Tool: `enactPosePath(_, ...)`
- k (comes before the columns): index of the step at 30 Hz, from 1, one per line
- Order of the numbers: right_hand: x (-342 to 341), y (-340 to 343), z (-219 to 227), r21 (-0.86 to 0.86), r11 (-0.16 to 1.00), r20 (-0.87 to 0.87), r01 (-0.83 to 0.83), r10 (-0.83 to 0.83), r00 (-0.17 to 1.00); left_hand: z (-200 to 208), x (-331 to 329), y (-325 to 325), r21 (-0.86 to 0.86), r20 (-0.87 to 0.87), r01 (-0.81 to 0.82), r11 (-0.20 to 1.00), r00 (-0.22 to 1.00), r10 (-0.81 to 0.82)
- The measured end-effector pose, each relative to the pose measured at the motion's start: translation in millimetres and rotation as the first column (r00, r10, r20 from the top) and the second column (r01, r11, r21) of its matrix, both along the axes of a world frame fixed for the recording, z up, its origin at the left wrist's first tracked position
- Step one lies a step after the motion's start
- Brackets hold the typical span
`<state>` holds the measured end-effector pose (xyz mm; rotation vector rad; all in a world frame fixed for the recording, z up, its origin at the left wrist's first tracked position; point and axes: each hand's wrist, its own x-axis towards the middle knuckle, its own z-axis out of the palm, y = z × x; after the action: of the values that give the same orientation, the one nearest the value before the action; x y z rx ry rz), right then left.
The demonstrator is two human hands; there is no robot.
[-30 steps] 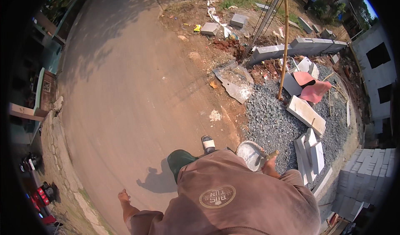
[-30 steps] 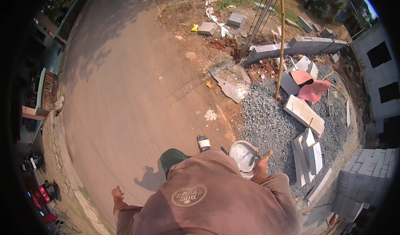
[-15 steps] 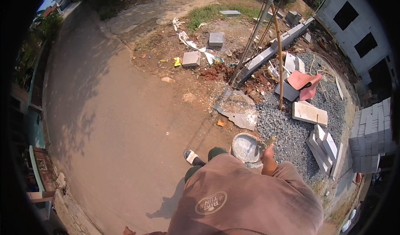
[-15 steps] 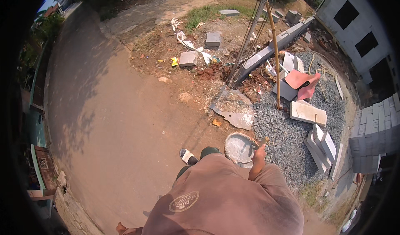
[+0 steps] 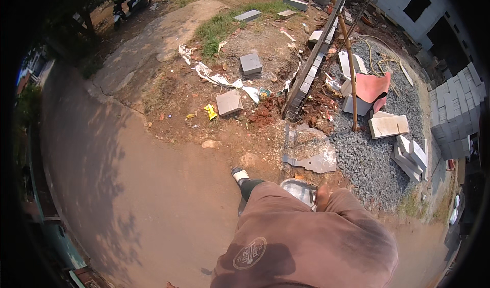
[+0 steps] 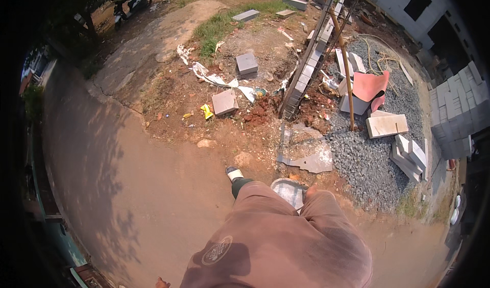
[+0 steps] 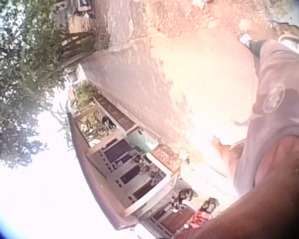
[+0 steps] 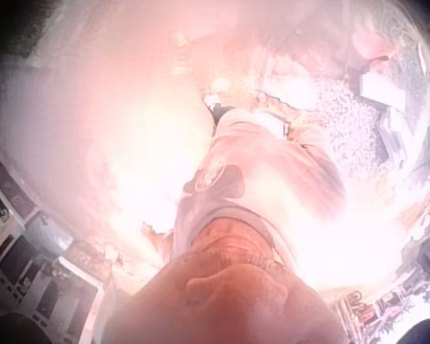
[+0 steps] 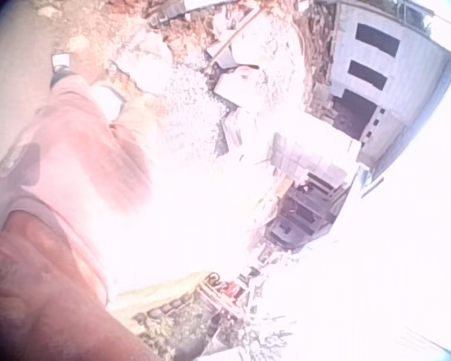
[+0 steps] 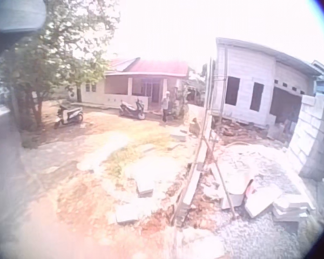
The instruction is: The person walks around a construction site, picks up a concrete block, carries it to a partially built wall, and uses a trowel to apply mortar to the top of the wall before placing the block. The person then adjusts the block's position.
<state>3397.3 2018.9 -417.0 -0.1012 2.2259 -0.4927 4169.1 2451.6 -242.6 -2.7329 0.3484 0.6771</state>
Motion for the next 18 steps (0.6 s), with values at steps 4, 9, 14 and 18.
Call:
enactPosePath(4,51,-47,17,-0.097,0.974,0.003,0.204,-0.205,0.979,-5,48,-138,-0.37,-0.217,-0.639,0.674,0.765,0.606)
enactPosePath(9,169,-156,86,-0.156,0.909,0.114,0.386,-0.371,0.921,29,205,-310,-0.54,-0.129,-0.468,0.699,0.867,0.481)
enactPosePath(14,243,-245,86,-0.184,0.853,0.096,0.489,-0.479,0.872,39,333,-511,-0.752,-0.088,-0.157,0.64,0.986,0.139)
enactPosePath(18,315,-303,85,-0.21,0.793,0.086,0.572,-0.567,0.819,34,426,-622,-0.744,-0.048,-0.084,0.662,0.996,0.073)
